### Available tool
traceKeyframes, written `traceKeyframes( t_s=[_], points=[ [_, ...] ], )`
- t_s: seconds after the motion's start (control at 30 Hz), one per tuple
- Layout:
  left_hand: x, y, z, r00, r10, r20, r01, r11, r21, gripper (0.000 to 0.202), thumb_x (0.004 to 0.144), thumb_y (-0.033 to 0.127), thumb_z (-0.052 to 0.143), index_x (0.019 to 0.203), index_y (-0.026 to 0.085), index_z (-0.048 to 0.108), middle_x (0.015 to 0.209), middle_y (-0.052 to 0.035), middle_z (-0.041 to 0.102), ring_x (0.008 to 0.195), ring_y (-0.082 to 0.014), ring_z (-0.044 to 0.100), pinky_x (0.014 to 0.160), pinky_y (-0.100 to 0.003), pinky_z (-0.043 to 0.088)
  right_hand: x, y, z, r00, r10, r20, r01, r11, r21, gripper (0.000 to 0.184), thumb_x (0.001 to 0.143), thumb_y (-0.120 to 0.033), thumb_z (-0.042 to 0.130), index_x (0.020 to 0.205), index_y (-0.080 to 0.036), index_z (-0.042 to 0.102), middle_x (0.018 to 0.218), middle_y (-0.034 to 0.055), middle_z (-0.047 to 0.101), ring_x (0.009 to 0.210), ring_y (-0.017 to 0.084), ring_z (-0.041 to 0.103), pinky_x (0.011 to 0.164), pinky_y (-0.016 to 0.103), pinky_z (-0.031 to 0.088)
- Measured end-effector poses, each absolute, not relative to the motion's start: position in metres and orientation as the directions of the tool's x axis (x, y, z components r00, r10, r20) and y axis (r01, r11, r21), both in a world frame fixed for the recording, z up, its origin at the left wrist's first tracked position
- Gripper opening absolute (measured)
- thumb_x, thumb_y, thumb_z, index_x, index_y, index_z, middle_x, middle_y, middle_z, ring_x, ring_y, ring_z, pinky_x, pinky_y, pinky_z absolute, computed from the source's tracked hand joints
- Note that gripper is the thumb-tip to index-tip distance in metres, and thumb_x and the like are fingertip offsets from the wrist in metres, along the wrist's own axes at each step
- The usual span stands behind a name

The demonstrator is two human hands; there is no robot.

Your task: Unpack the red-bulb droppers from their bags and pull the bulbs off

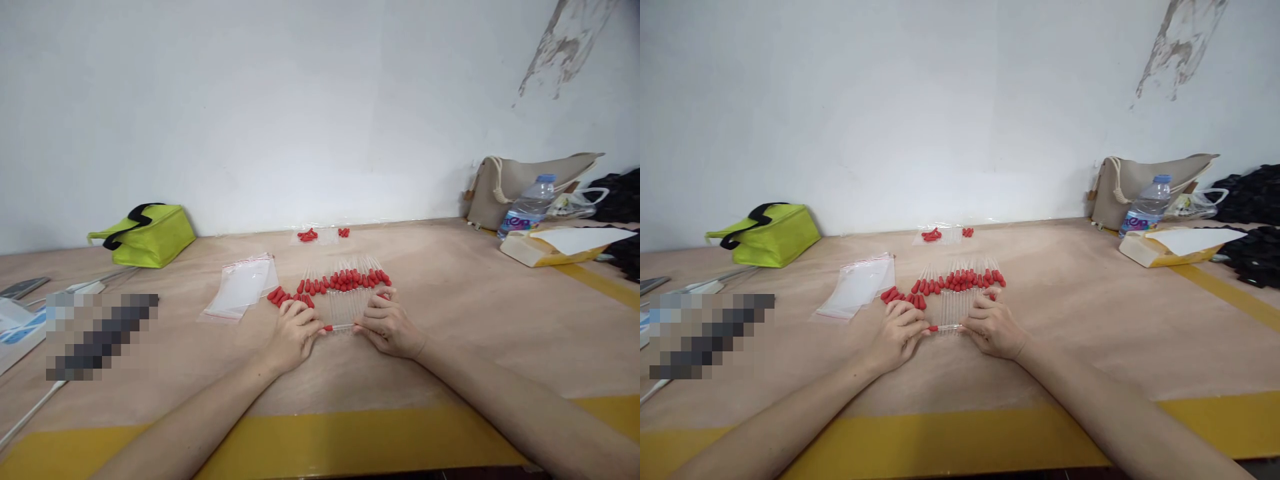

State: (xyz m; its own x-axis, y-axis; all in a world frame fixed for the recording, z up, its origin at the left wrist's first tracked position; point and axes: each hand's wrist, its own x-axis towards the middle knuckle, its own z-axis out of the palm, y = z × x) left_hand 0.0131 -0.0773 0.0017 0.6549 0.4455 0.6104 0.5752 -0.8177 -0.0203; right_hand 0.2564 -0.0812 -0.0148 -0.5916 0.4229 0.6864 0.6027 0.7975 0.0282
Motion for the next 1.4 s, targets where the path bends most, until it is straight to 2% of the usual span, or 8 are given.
traceKeyframes(
  t_s=[0.1, 0.3, 0.53, 0.73, 0.9, 1.03, 1.2, 1.4],
  points=[
    [0.006, -0.075, 0.002, 0.604, 0.497, 0.623, 0.6, -0.798, 0.054, 0.018, 0.084, 0.024, 0.048, 0.076, 0.02, 0.063, 0.077, -0.0037, 0.061, 0.077, -0.0169, 0.047, 0.073, -0.036, 0.036, 0.266, -0.077, -0.011, -0.528, 0.45, 0.72, 0.643, 0.766, -0.008, 0.024, 0.085, -0.027, 0.046, 0.069, -0.02, 0.062, 0.054, -0.0016, 0.052, 0.066, 0.012, 0.043, 0.082, 0.035, 0.026],
    [-0.012, -0.052, 0.011, 0.28, 0.724, 0.631, 0.673, -0.616, 0.409, 0.022, 0.086, 0.028, 0.044, 0.097, 0.021, 0.063, 0.083, -0.0034, 0.053, 0.079, -0.0147, 0.053, 0.072, -0.029, 0.045, 0.265, -0.07, -0.005, -0.331, 0.511, 0.794, 0.708, 0.691, -0.15, 0.017, 0.085, -0.026, 0.049, 0.087, -0.023, 0.066, 0.063, -0.0005, 0.061, 0.068, 0.013, 0.049, 0.081, 0.034, 0.027],
    [-0.034, -0.026, 0.018, 0.078, 0.816, 0.572, 0.757, -0.421, 0.499, 0.029, 0.079, 0.03, 0.05, 0.105, 0.019, 0.055, 0.08, -0.0019, 0.054, 0.069, -0.0139, 0.054, 0.06, -0.026, 0.045, 0.236, -0.073, 0.004, -0.207, 0.561, 0.802, 0.715, 0.646, -0.267, 0.016, 0.083, -0.024, 0.05, 0.083, -0.021, 0.066, 0.066, 0.0, 0.064, 0.062, 0.011, 0.049, 0.075, 0.031, 0.029],
    [-0.036, -0.015, 0.014, 0.188, 0.831, 0.523, 0.805, -0.436, 0.403, 0.016, 0.078, 0.035, 0.051, 0.079, 0.019, 0.057, 0.077, -0.0008, 0.06, 0.064, -0.0134, 0.052, 0.062, -0.027, 0.042, 0.215, -0.064, 0.007, -0.387, 0.533, 0.752, 0.76, 0.647, -0.068, 0.019, 0.083, -0.022, 0.048, 0.085, -0.021, 0.066, 0.066, 0.0007, 0.064, 0.068, 0.013, 0.048, 0.076, 0.032, 0.025],
    [-0.035, -0.015, 0.014, 0.216, 0.827, 0.52, 0.817, -0.444, 0.367, 0.019, 0.078, 0.036, 0.052, 0.075, 0.019, 0.06, 0.074, -0.0019, 0.06, 0.069, -0.0153, 0.053, 0.066, -0.028, 0.042, 0.195, -0.064, 0.003, -0.488, 0.547, 0.681, 0.794, 0.602, 0.085, 0.017, 0.079, -0.017, 0.048, 0.071, -0.018, 0.063, 0.065, 0.0026, 0.062, 0.07, 0.014, 0.045, 0.074, 0.034, 0.022],
    [-0.035, -0.016, 0.013, 0.184, 0.818, 0.545, 0.813, -0.438, 0.383, 0.025, 0.078, 0.041, 0.052, 0.075, 0.019, 0.062, 0.075, -0.003, 0.058, 0.073, -0.0163, 0.053, 0.069, -0.029, 0.042, 0.188, -0.069, 0.006, -0.508, 0.611, 0.607, 0.795, 0.604, 0.057, 0.022, 0.079, -0.033, 0.05, 0.068, -0.018, 0.061, 0.07, 0.0039, 0.061, 0.075, 0.017, 0.044, 0.077, 0.038, 0.022],
    [-0.035, -0.018, 0.011, 0.217, 0.792, 0.571, 0.835, -0.453, 0.312, 0.027, 0.08, 0.041, 0.05, 0.077, 0.019, 0.065, 0.075, -0.0037, 0.058, 0.077, -0.0175, 0.051, 0.074, -0.032, 0.04, 0.19, -0.072, 0.006, -0.516, 0.641, 0.568, 0.774, 0.633, -0.013, 0.049, 0.07, -0.063, 0.051, 0.087, -0.019, 0.062, 0.082, 0.0059, 0.06, 0.081, 0.019, 0.044, 0.083, 0.043, 0.02],
    [-0.023, -0.02, 0.024, 0.214, 0.87, 0.444, 0.906, -0.347, 0.244, 0.033, 0.077, 0.051, 0.048, 0.081, 0.023, 0.067, 0.088, -0.006, 0.059, 0.087, -0.0233, 0.049, 0.078, -0.039, 0.037, 0.193, -0.069, 0.005, -0.508, 0.644, 0.572, 0.766, 0.642, -0.042, 0.062, 0.067, -0.069, 0.048, 0.102, -0.019, 0.061, 0.085, 0.0068, 0.058, 0.082, 0.02, 0.044, 0.083, 0.042, 0.021]
  ],
)
